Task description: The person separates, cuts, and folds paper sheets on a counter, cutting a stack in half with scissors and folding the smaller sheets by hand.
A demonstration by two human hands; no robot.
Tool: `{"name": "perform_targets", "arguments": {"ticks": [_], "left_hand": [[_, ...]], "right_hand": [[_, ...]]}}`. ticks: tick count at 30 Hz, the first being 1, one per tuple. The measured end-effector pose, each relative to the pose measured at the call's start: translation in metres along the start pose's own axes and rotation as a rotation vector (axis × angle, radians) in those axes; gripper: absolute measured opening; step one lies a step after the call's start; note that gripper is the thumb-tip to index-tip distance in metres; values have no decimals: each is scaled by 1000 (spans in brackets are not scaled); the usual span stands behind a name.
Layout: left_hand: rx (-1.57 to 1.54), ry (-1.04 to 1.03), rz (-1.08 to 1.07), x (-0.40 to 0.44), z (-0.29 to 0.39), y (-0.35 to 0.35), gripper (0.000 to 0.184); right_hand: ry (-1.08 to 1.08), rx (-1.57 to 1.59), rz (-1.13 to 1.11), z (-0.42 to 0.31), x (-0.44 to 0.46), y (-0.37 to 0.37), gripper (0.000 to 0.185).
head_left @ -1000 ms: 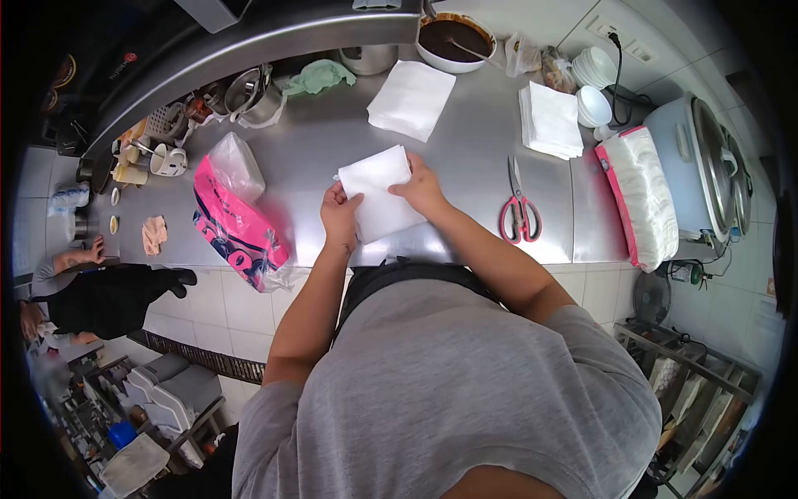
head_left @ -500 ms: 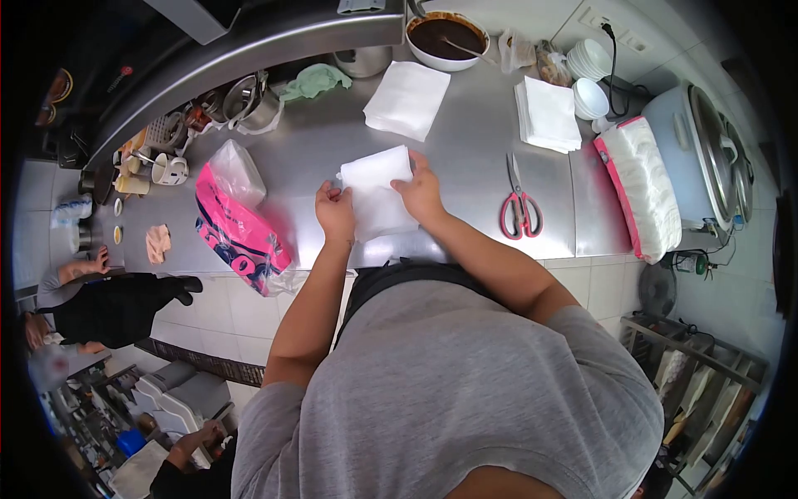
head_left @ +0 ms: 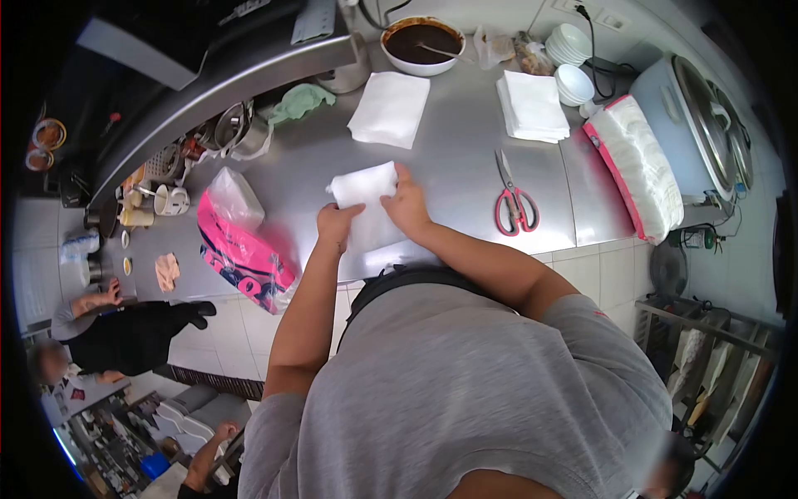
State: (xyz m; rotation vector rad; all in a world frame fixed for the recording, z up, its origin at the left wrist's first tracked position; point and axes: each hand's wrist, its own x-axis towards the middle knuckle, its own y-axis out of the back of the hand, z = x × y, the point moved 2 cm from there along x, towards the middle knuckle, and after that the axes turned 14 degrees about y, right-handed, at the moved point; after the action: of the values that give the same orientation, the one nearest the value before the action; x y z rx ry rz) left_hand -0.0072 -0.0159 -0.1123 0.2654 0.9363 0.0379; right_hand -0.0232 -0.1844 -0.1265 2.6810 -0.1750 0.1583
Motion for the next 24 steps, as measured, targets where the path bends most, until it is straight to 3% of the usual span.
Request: {"name": "perform_targets", "arguments": {"ticks": [4, 7, 8, 11, 12, 14, 17, 21, 24], "left_hand": [[64, -250, -238, -25, 11, -5, 48], [-267, -212, -521, -63, 19, -4, 54], [-257, -227, -555, -69, 20, -7, 57], [-260, -307, -578, -81, 31, -13, 63], [-276, -349, -538, -86, 36, -13, 64], [-267, -443, -421, -73, 37, -9, 63], [-344, -425, -343, -60, 39, -3, 58], [-379, -473, -329, -56, 46, -1, 52], [-413, -460, -392, -50, 48, -9, 49]], "right_hand": [[58, 74, 36, -6, 0, 32, 81], [-250, 677, -103, -9, 2, 68, 91], [-372, 1046, -264, -21, 0, 80, 79], [-176, 651, -434, -36, 4, 112, 56], [-51, 270, -253, -33, 15, 138, 45], [29, -68, 379, -47, 39, 198, 22], [814, -317, -180, -93, 16, 180, 29], [383, -665, 356, -103, 40, 232, 35], [533, -139, -328, -119, 21, 201, 34]]}}
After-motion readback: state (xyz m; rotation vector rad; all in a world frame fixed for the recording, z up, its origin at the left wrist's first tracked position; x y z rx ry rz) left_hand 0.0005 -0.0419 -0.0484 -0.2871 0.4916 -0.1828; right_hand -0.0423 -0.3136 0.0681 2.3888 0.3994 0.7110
